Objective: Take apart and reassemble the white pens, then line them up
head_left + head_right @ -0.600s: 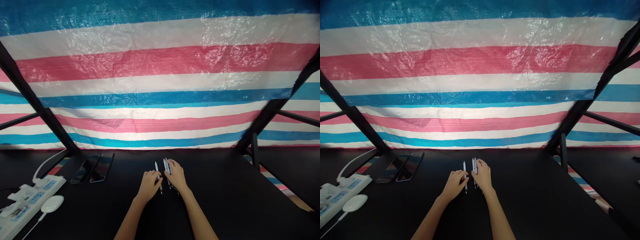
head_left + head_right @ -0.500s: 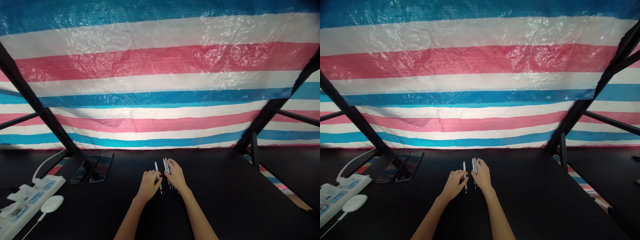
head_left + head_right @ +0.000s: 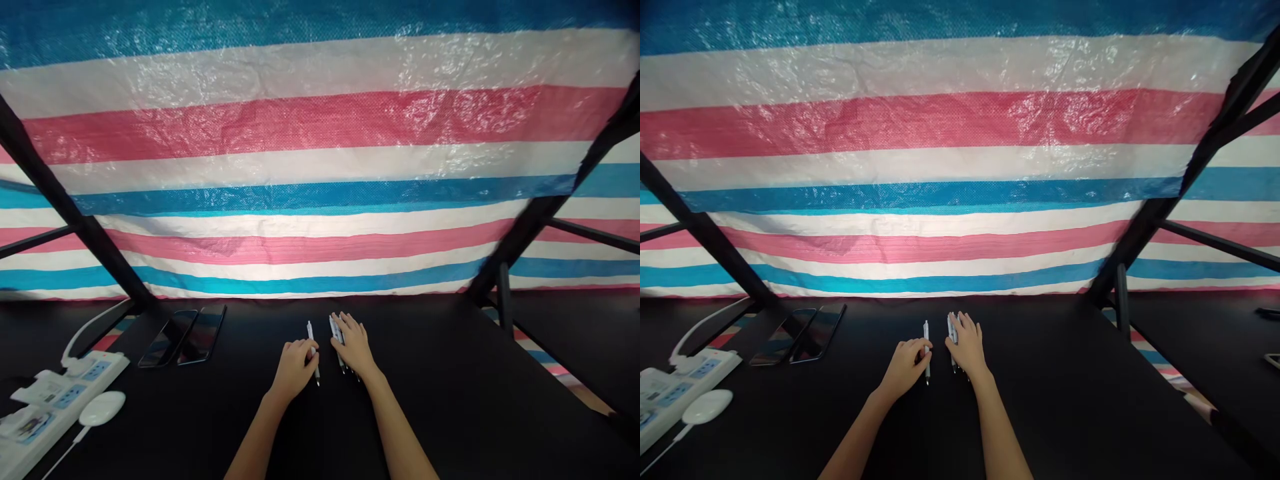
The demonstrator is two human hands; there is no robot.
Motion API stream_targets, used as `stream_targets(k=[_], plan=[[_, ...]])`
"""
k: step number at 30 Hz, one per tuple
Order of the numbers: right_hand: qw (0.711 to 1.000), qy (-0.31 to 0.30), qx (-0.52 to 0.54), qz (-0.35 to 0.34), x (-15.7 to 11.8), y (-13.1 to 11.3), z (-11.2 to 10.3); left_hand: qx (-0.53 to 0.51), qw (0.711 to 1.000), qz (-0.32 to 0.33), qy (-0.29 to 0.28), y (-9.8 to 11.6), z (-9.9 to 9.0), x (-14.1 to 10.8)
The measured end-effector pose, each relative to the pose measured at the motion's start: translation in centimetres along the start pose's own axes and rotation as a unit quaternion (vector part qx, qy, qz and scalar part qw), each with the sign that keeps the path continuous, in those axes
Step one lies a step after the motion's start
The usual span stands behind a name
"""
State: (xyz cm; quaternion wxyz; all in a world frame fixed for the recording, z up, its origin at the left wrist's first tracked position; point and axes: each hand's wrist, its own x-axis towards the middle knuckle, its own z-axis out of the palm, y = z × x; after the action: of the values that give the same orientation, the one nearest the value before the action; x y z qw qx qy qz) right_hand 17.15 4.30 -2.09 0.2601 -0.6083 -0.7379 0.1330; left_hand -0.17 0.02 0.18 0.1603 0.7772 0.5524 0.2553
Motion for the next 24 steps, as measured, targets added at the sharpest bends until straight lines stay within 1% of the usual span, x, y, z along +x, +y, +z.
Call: stream_targets(k=[4,7,9,11,13,15,17,18,19,21,24], plan=[[0.994,0.084,0.062,-0.035,-0.1,-0.7,-0.7,-0.050,0.998,-0.031,0.010,-0.4,0.1,0.2],[0.983,0.105,0.124,-0.083,-0.3,-1.7,-1.3,-0.126,0.990,-0.058,0.020,-0.7,0.3,0.4],[0.978,0.093,0.150,-0.111,-0.5,-2.5,-1.5,-0.192,0.978,-0.076,0.038,-0.9,0.4,0.5],[0.974,0.071,0.171,-0.134,-0.8,-3.4,-1.6,-0.270,0.956,-0.100,0.066,-1.2,0.6,0.7],[0.972,0.059,0.177,-0.145,-1.1,-4.2,-1.5,-0.357,0.919,-0.129,0.101,-1.5,0.7,0.9],[0.974,0.040,0.171,-0.147,-1.4,-4.8,-1.3,-0.435,0.875,-0.159,0.143,-1.8,0.7,1.1],[0.976,0.016,0.164,-0.144,-1.6,-5.1,-1.1,-0.483,0.838,-0.181,0.178,-2.1,0.7,1.3],[0.977,0.006,0.162,-0.142,-1.7,-5.2,-0.9,-0.496,0.826,-0.189,0.190,-2.2,0.6,1.3],[0.977,-0.004,0.161,-0.139,-1.8,-5.3,-0.8,-0.505,0.818,-0.193,0.196,-2.2,0.6,1.3],[0.978,-0.018,0.159,-0.136,-1.8,-5.3,-0.6,-0.514,0.812,-0.190,0.200,-2.2,0.5,1.3],[0.978,-0.026,0.158,-0.134,-1.8,-5.4,-0.4,-0.505,0.823,-0.174,0.193,-1.9,0.4,1.3]])
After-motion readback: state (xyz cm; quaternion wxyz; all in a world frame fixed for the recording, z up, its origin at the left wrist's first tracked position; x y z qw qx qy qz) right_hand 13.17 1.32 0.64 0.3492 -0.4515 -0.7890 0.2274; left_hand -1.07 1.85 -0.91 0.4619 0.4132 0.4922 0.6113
